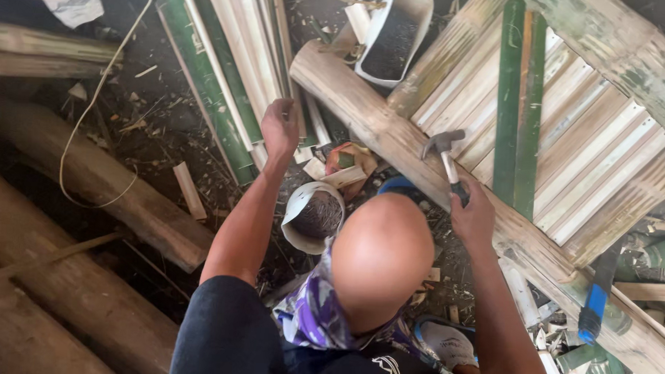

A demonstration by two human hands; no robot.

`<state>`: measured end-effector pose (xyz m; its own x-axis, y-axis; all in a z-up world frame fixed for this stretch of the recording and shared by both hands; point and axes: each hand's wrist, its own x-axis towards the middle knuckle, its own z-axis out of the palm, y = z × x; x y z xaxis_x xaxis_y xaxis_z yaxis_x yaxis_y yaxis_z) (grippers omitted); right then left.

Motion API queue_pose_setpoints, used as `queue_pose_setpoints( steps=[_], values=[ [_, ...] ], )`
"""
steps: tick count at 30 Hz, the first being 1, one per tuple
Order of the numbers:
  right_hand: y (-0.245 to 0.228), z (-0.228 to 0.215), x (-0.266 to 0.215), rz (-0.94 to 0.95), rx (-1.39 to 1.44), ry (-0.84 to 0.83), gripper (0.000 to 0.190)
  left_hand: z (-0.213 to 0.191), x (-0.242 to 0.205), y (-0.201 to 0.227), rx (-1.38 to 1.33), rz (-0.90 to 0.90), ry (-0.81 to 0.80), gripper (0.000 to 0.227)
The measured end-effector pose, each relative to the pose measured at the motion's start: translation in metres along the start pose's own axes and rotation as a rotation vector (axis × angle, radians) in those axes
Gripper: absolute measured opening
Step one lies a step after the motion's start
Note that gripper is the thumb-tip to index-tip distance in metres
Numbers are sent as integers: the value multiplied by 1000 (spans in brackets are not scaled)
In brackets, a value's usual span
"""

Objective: The person sits cross-legged and assembles a bamboo frame by securing green bamboo strips to a base of white bamboo slats. They use a machete to trim the strips and a hammer to drive nails into the structure, working methodically along the frame's length.

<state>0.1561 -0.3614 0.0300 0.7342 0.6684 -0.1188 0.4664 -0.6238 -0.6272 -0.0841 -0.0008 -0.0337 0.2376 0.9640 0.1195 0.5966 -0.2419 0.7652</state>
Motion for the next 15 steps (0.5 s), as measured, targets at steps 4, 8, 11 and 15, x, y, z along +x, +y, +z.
queue_pose_setpoints(
  steps=[4,8,11,15],
  values=[
    [9,24,3,-185,-117,42,50,-11,-18,-38,119,-8,44,32],
    [8,26,-12,-128,-127,-6,57,-11,-29,-58,263,-62,11,41],
    [2,19,-20,-89,-66,-41,63,-8,-29,-77,339,-215,56,46],
    [-4,19,-24,-111,-65,-43,67,-20,-26,-111,453,-559,314,82]
  ],
)
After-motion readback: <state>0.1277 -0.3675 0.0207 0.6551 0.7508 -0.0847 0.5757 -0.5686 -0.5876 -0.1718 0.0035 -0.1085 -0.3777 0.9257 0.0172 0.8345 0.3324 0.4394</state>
